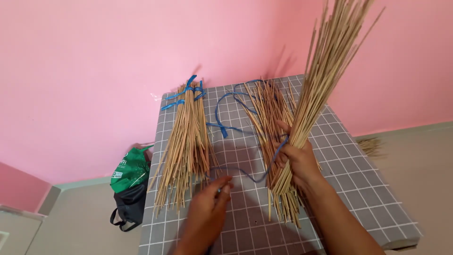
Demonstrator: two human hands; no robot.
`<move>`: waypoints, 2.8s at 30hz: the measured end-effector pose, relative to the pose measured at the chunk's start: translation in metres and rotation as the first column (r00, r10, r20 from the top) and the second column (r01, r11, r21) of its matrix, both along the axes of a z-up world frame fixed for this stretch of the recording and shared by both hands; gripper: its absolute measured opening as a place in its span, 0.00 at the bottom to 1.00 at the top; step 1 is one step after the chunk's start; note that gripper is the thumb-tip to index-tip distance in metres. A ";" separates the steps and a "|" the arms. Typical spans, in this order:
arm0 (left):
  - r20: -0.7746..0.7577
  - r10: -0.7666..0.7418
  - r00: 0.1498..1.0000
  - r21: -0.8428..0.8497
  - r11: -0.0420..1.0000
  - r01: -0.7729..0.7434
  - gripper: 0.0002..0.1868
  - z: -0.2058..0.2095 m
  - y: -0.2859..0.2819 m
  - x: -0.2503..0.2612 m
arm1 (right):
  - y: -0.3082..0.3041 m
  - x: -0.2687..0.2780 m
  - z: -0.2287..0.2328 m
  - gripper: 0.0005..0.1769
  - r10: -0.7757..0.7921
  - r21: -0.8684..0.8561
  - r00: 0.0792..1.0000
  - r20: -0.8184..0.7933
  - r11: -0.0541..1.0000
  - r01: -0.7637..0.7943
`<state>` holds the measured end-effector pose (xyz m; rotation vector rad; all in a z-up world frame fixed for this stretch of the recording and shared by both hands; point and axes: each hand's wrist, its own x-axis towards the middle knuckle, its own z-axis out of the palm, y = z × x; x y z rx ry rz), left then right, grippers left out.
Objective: Assembling brooms by gathering thin wooden sticks into bundles and tying them together with plastic strips.
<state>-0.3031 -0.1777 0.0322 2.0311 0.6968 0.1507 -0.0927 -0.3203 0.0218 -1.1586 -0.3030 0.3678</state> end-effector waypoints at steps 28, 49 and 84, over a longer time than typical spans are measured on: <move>0.527 -0.090 0.845 0.256 0.965 -0.057 0.19 -0.041 -0.008 -0.001 | 0.009 -0.106 -0.017 0.17 0.159 -0.070 0.962 0.222 0.987 -0.147; 0.532 -0.139 0.836 -0.309 0.887 0.344 0.12 0.012 -0.026 0.034 | 0.002 -0.202 -0.148 0.17 0.055 -0.232 0.970 0.235 0.973 0.001; 0.721 -0.148 0.677 -0.238 0.865 0.442 0.09 0.018 -0.019 0.017 | 0.025 -0.140 -0.086 0.19 0.142 -0.331 0.864 0.483 0.943 0.030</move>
